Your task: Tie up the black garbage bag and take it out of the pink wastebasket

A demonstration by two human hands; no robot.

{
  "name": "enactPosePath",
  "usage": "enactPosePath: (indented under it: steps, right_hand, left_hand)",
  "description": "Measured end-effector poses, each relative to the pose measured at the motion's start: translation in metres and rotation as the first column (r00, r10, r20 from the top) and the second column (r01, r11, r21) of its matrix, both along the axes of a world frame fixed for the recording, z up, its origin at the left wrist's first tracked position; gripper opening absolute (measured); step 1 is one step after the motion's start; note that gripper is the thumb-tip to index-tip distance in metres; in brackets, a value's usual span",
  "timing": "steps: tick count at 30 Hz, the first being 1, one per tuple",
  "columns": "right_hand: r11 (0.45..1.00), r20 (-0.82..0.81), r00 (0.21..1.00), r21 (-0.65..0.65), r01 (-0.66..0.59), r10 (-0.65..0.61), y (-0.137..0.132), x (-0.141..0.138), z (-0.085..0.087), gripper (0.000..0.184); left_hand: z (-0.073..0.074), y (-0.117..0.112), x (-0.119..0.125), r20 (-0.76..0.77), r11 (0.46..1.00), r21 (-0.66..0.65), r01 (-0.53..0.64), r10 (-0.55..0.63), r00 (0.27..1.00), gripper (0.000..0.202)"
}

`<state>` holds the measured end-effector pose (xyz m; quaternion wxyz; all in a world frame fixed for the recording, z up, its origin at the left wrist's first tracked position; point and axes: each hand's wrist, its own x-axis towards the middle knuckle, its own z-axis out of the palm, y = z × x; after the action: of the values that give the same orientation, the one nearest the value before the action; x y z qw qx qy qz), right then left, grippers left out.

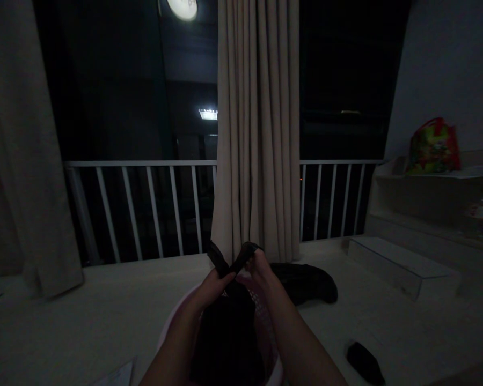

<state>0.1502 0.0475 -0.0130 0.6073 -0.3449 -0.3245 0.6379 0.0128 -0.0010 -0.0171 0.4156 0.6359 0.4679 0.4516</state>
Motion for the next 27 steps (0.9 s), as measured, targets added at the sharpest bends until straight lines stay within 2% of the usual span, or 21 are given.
enactPosePath:
  steps: [7,11,15,18,21,27]
  right_hand:
    - [0.995,-0.091,0.995,0.096,0.036,-0.027,0.0,0.0,0.002,0.018]
    - [0.993,-0.056,0.997,0.107,0.051,-0.045,0.001,0.0,0.001,0.032]
    - [0.978,0.101,0.989,0.19,0.088,-0.109,0.005,-0.001,-0.002,0.056]
    - [0.945,0.229,0.959,0.316,0.087,-0.164,0.007,-0.003,-0.002,0.062]
    - [0.913,0.258,0.947,0.402,0.073,-0.19,0.006,-0.005,0.0,0.064]
    - [0.876,0.308,0.924,0.479,0.054,-0.225,0.004,-0.007,-0.003,0.074]
  left_hand:
    - [-0.004,0.002,-0.002,0.02,0.999,-0.04,0.029,-0.028,0.999,0.054]
    - [-0.006,0.005,-0.003,0.034,0.998,-0.044,0.036,-0.034,0.999,0.056]
    - [-0.011,0.009,-0.007,0.0,0.997,-0.075,-0.002,0.002,1.0,0.052]
    - [-0.013,0.011,-0.01,-0.039,0.994,-0.107,-0.019,0.015,0.999,0.049]
    - [-0.012,0.011,-0.013,-0.049,0.994,-0.112,0.002,-0.007,0.999,0.047]
    - [-0.012,0.011,-0.014,-0.028,0.991,-0.133,0.001,-0.004,1.0,0.046]
